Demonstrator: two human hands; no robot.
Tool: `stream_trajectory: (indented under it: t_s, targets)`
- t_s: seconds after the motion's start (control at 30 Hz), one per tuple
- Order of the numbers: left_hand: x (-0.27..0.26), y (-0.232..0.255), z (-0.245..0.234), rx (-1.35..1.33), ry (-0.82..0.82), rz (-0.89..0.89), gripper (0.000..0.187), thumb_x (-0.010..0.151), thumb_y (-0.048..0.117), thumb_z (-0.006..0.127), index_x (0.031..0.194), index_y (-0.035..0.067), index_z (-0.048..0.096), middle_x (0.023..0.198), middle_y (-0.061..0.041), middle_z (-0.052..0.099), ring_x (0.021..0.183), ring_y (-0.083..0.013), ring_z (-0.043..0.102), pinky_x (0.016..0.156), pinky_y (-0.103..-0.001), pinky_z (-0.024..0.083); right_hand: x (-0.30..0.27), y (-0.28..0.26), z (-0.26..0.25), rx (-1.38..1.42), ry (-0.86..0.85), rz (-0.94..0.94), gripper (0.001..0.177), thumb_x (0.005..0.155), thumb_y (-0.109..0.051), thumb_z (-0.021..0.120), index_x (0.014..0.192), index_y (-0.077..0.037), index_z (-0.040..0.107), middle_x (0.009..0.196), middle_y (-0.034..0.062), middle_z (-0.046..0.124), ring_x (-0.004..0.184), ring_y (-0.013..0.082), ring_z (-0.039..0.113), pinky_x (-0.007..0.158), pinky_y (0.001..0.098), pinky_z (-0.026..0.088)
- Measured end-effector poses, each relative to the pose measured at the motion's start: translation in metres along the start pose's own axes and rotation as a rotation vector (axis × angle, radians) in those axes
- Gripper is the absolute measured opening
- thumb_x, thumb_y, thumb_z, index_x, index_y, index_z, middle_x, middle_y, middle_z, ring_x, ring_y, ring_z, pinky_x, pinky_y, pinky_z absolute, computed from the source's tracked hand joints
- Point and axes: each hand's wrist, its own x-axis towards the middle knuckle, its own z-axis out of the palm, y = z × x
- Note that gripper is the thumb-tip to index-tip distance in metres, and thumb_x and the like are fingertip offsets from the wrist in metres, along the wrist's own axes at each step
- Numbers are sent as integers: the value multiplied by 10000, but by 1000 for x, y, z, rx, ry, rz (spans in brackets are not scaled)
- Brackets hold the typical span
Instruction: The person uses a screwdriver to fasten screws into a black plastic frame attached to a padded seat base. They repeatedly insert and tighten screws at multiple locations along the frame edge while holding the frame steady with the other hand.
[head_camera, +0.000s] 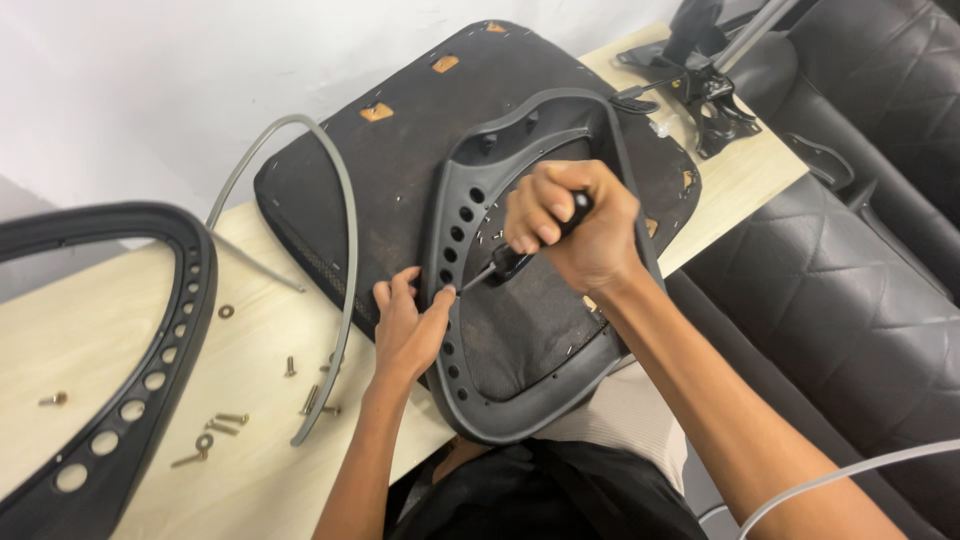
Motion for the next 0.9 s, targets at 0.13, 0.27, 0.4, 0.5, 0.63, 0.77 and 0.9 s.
stream_trajectory:
  t_s: [0.13,0.27,0.4,0.5,0.63,0.77,0.9]
  targets:
    - [-5,2,5,83,42,31,661,887,465,592,1429,115,448,1322,-91,438,1082,-300,655,978,-455,494,13,1,6,-30,-117,71,321,957,-220,430,657,-106,434,615,70,454,565,219,461,592,351,428]
    - [-8,5,6,112,23,-18,640,911,470,567,1442,136,441,1346,-79,417,1051,-289,670,983,-455,487,11,7,27,-111,-10,30,217,933,-204,448,749,-90,470,718,40,497,610,199,530,612,333,462]
    - [-7,4,6,123,52,9,629,921,464,570,1435,122,448,1348,-86,419,1054,-291,665,1011,-465,461,18,12,46,-104,246,-195,308,1070,-218,468,802,-67,486,808,40,534,716,171,548,704,344,514]
    - [-7,5,7,140,44,5,636,924,474,565,1439,122,440,1359,-85,414,1057,-285,670,1038,-468,439,18,10,53,-216,540,-45,418,1046,-342,429,779,-73,606,674,54,603,597,153,606,595,296,517]
    - [-7,2,10,146,58,2,636,931,473,569,1444,121,437,1359,-88,421,1079,-291,656,1045,-471,429,17,19,56,-179,414,-57,483,1056,-391,399,734,-79,577,644,45,574,563,130,561,562,278,492]
    - [-6,4,5,138,53,-16,650,924,479,567,1454,131,422,1376,-82,409,1101,-293,647,1032,-462,447,16,29,56,-183,301,-67,537,1064,-401,422,645,-82,520,550,46,501,482,121,468,469,261,395]
    - [-7,4,9,108,67,-4,642,927,483,565,1450,135,435,1385,-88,411,1121,-305,633,1017,-461,460,16,26,45,-151,190,-51,497,1081,-359,493,684,-60,510,585,58,486,504,131,454,473,272,378]
